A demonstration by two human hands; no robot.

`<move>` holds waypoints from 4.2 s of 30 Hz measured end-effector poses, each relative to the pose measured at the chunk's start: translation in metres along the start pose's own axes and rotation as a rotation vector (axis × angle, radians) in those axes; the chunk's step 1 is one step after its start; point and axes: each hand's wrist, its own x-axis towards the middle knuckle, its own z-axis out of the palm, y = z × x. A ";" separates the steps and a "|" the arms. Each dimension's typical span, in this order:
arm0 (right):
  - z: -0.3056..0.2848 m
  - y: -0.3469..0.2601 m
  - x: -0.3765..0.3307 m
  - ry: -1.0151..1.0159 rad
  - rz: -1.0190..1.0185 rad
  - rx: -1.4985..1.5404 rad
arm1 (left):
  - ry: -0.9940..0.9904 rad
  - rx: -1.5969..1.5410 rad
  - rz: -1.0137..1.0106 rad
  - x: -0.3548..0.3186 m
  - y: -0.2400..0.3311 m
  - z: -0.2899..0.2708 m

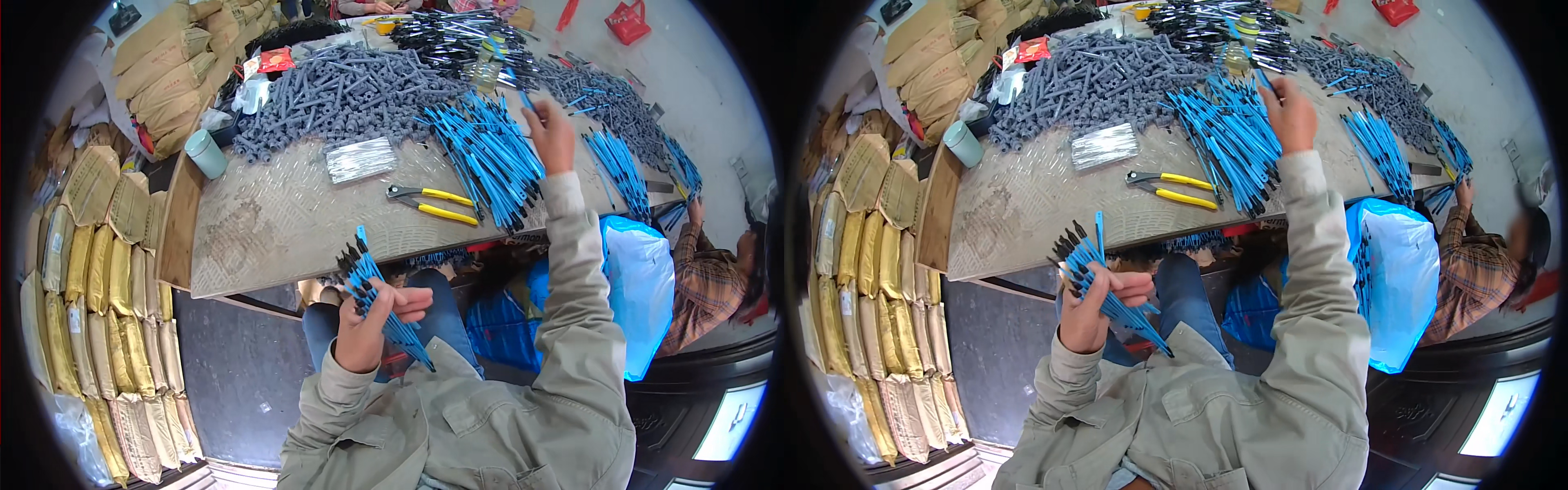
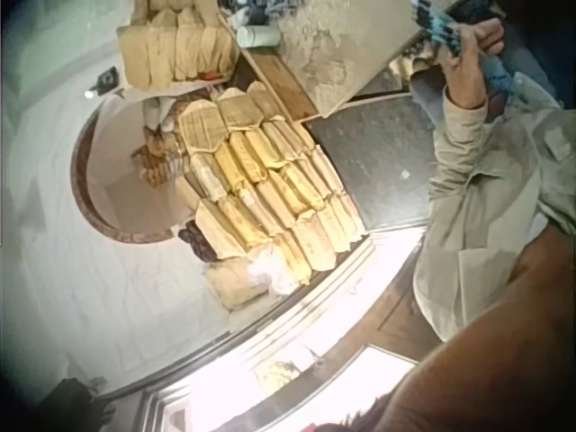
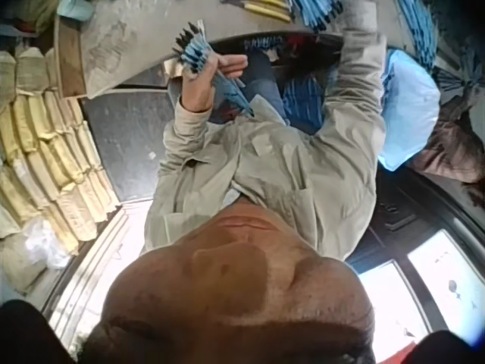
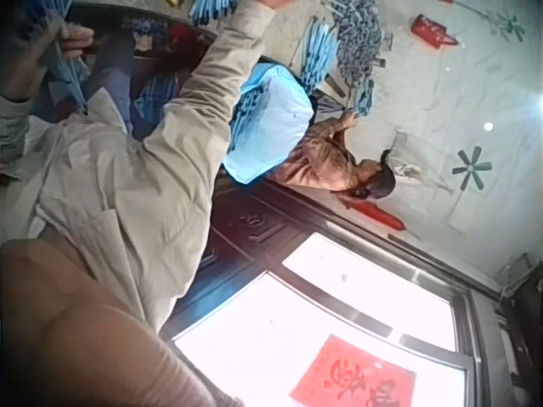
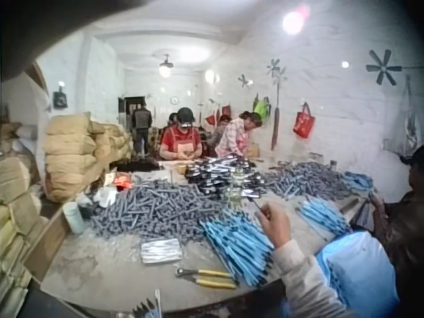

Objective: The person assembles a wire harness by bundling blue wires into a central hub, using pliers to secure or trim them.

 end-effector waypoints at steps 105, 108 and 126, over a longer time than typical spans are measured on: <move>-0.005 -0.092 -0.071 -0.077 0.007 0.416 | 0.224 -0.115 0.438 -0.010 0.031 -0.038; -0.029 -0.131 -0.103 0.116 0.039 0.768 | 0.286 -0.102 0.438 -0.011 0.032 -0.041; -0.003 -0.186 -0.214 -0.360 -0.135 0.669 | 0.327 -0.120 0.381 0.006 0.012 -0.003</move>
